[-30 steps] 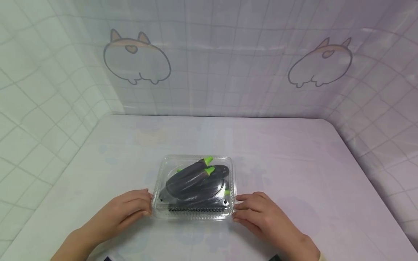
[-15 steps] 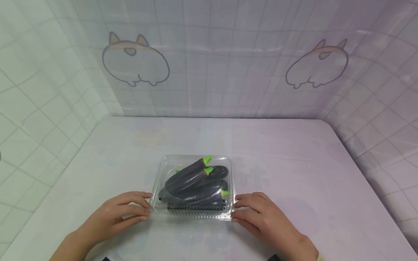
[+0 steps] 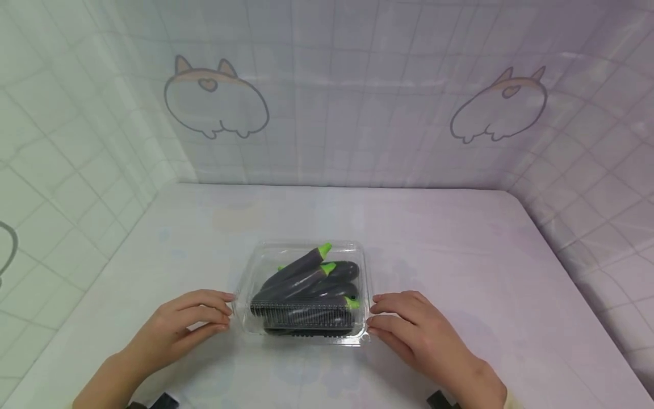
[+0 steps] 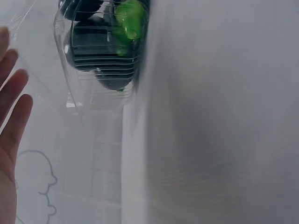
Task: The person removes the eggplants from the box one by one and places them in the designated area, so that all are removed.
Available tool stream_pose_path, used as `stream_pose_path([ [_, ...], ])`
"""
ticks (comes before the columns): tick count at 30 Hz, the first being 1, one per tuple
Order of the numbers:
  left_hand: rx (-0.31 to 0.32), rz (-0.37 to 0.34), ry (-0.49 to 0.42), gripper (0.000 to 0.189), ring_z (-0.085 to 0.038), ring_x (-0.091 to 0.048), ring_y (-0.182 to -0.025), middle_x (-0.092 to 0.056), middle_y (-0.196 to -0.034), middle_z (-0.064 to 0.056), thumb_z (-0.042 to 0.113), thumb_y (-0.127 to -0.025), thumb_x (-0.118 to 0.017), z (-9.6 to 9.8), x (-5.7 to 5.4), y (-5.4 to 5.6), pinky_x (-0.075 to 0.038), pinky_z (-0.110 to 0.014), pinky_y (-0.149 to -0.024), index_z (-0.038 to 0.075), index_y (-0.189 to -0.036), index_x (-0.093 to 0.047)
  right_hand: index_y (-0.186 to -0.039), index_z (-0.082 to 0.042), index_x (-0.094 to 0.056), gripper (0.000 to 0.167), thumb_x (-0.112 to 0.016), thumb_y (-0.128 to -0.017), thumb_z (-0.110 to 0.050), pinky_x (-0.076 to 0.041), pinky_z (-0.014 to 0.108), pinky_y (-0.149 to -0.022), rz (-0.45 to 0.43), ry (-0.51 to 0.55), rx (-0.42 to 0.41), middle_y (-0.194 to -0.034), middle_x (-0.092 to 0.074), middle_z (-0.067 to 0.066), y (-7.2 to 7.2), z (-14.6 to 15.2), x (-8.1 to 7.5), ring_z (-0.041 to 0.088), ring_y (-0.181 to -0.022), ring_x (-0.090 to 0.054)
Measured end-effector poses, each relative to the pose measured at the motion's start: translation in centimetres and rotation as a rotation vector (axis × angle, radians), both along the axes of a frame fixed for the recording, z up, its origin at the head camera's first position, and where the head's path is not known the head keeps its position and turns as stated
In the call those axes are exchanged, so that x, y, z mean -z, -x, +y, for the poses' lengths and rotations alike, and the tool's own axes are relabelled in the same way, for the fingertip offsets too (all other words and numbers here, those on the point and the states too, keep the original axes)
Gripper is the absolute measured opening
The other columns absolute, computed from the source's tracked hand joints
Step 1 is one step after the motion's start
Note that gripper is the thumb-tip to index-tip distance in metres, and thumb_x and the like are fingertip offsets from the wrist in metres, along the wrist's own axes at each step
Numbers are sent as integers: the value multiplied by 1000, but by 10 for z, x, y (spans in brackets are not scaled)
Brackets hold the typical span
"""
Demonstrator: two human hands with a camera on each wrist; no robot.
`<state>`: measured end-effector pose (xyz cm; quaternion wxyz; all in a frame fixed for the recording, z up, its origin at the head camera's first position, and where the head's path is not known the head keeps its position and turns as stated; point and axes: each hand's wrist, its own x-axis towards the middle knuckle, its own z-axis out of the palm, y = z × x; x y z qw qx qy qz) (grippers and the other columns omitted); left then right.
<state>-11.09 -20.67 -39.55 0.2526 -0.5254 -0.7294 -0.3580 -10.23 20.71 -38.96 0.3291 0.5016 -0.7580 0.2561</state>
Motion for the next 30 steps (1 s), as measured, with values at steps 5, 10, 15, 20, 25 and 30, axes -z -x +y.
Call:
stream_pose_path([
  [5, -103, -36, -15, 16, -23, -66, -103, -66, -102, -3, 25, -100, -61, -1, -6, 7, -47, -20, -91, 11, -97, -68, -95, -8, -73, 26, -57, -102, -28, -47, 22, -89, 23, 1, -1, -105, -68, 7, 13, 0, -12, 24, -92, -65],
  [10, -186, -70, -33, 24, -17, -63, -102, -66, -104, -5, 31, -102, -56, 0, -15, 24, -45, -17, -91, 9, -98, -64, -95, -7, -72, 30, -61, -99, -35, -47, 24, -89, 55, -10, 8, -103, -68, 8, 28, 1, -23, 24, -90, -66],
  [15, -185, -60, -104, 30, -15, -61, -94, -65, -99, -5, 32, -102, -56, 6, -32, 46, -45, -19, -88, 3, -100, -63, -96, -6, -69, 29, -54, -103, -30, -48, 21, -88, 70, -9, 79, -101, -69, 4, 46, 1, -30, 20, -89, -67],
  [20, -160, -185, -214, 35, -13, -60, -91, -62, -97, -6, 32, -100, -60, 13, -43, 66, -46, -21, -86, -3, -107, -59, -98, -4, -66, 28, -53, -103, -29, -48, 18, -86, 26, 45, 136, -96, -69, 0, 62, 0, -37, 16, -86, -67],
  [25, -103, -358, -326, 42, -16, -60, -93, -58, -100, -12, 29, -96, -64, 15, -40, 84, -48, -23, -85, -9, -112, -54, -102, -4, -65, 17, -63, -97, -20, -47, 18, -83, -120, 110, 175, -97, -67, -1, 79, -1, -42, 14, -86, -65],
  [30, -200, -443, -318, 24, -14, -60, -93, -58, -101, -11, 4, -96, -64, 19, -36, 98, -48, -20, -80, -7, -114, -53, -118, -2, -60, 42, -75, -80, 8, -48, 20, -75, -176, 199, 216, -95, -68, 3, 100, -5, -44, 14, -82, -65],
])
